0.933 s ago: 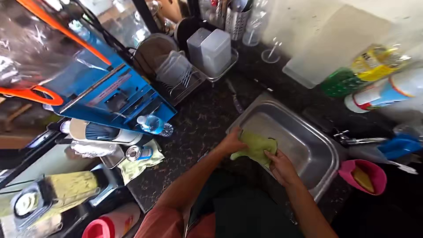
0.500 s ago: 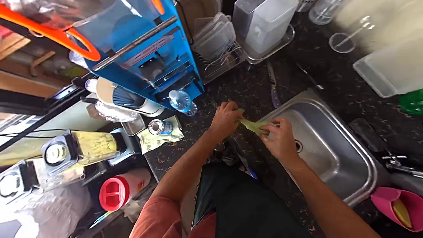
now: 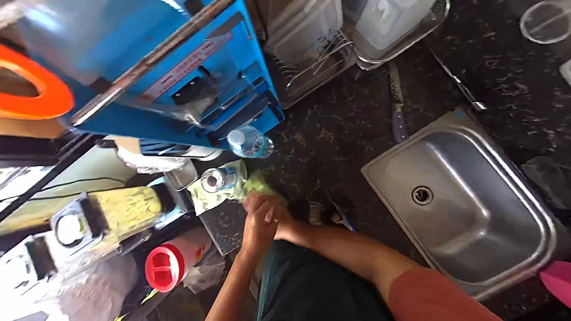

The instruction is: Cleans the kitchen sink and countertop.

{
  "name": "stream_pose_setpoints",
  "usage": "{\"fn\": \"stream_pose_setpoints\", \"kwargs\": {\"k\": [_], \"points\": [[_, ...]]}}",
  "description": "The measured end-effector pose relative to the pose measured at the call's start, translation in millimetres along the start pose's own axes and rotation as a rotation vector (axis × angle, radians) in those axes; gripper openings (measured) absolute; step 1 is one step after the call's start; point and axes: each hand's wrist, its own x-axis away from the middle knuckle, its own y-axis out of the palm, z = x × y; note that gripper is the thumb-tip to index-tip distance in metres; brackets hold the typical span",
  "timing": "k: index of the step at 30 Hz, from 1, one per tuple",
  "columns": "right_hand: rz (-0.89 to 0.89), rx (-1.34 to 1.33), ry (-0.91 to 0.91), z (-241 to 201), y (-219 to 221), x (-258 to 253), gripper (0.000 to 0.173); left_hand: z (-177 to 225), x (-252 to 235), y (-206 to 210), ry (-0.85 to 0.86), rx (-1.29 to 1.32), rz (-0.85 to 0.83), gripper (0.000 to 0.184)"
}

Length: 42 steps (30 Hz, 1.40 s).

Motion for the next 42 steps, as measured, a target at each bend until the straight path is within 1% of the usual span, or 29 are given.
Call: {"fn": "stream_pose_setpoints", "kwargs": {"k": [1, 2, 3, 4, 5, 6, 7, 8, 9, 11, 12, 13, 14, 16, 18, 20, 21, 22, 23, 25, 26, 28, 30, 32, 34, 36, 37, 39, 42], "points": [[-0.147, 0.023, -0.114, -6, 10, 5, 0.054, -3, 2, -1, 0.012, -0.003, 0.004, 0.025], [-0.229, 0.094, -0.243, 0, 9, 5, 0.051, -5, 2, -2, 0.03, -0.008, 0.005, 0.024], [-0.206, 0.181, -0.36, 14, -1, 4, 0.047, -7, 1, -1, 0.046, -0.007, 0.008, 0.023], [-0.129, 0.267, -0.431, 34, -21, 2, 0.043, -9, 0, -1, 0.058, -0.001, 0.01, 0.022], [-0.08, 0.336, -0.416, 54, -55, -2, 0.045, -10, -2, 0, 0.075, 0.008, 0.026, 0.023], [-0.022, 0.423, -0.323, 70, -104, -8, 0.046, -12, -4, 1, 0.083, 0.014, 0.041, 0.023], [0.042, 0.488, -0.154, 84, -159, -17, 0.046, -15, -5, 3, 0.083, 0.024, 0.05, 0.024], [0.134, 0.558, 0.014, 107, -210, -29, 0.049, -16, -8, 6, 0.085, 0.034, 0.054, 0.024], [0.274, 0.622, 0.156, 138, -252, -42, 0.054, -17, -8, 9, 0.088, 0.043, 0.045, 0.024], [0.559, 0.708, 0.409, 189, -300, -74, 0.068, -10, -13, 14, 0.12, 0.058, 0.011, 0.023], [0.657, 0.691, 0.491, 190, -305, -88, 0.072, -3, -19, 17, 0.145, 0.065, -0.001, 0.023], [0.701, 0.646, 0.514, 176, -292, -94, 0.073, 6, -26, 19, 0.171, 0.07, -0.011, 0.023], [0.68, 0.597, 0.485, 152, -266, -89, 0.073, 16, -35, 22, 0.199, 0.078, -0.017, 0.023], [0.522, 0.533, 0.327, 111, -196, -54, 0.068, 40, -63, 34, 0.273, 0.071, -0.029, 0.023], [0.321, 0.515, 0.159, 102, -132, 3, 0.061, 71, -99, 50, 0.346, 0.039, -0.111, 0.023], [0.302, 0.557, 0.055, 106, -98, 71, 0.057, 105, -141, 72, 0.441, -0.033, -0.254, 0.025], [0.338, 0.585, 0.067, 110, -91, 108, 0.056, 122, -163, 87, 0.495, -0.087, -0.321, 0.026], [0.37, 0.588, 0.147, 113, -88, 147, 0.056, 139, -184, 104, 0.542, -0.148, -0.385, 0.027], [0.403, 0.555, 0.283, 113, -84, 188, 0.056, 158, -203, 122, 0.586, -0.214, -0.45, 0.03], [0.512, 0.447, 0.658, 112, -68, 272, 0.061, 189, -235, 162, 0.68, -0.313, -0.533, 0.036], [0.596, 0.392, 0.844, 115, -58, 314, 0.065, 201, -250, 183, 0.733, -0.349, -0.546, 0.04], [0.802, 0.368, 1.154, 126, -42, 394, 0.073, 216, -275, 216, 0.797, -0.458, -0.584, 0.058], [1.011, 0.376, 1.394, 138, -33, 447, 0.076, 216, -293, 240, 0.836, -0.593, -0.617, 0.072], [1.187, 0.325, 1.555, 139, -31, 447, 0.076, 211, -304, 252, 0.906, -0.677, -0.633, 0.064], [1.304, 0.305, 1.622, 132, -24, 408, 0.077, 212, -311, 259, 0.98, -0.69, -0.647, 0.047], [1.252, 0.328, 1.573, 125, -6, 373, 0.079, 207, -318, 254, 1.031, -0.678, -0.678, 0.039], [1.22, 0.321, 1.532, 125, 0, 368, 0.079, 204, -321, 249, 1.062, -0.671, -0.703, 0.038], [1.166, 0.33, 1.509, 137, -15, 389, 0.076, 199, -319, 234, 1.139, -0.599, -0.74, 0.037], [1.11, 0.269, 1.562, 177, -89, 449, 0.074, 196, -295, 202, 1.153, -0.487, -0.758, 0.038]]}}
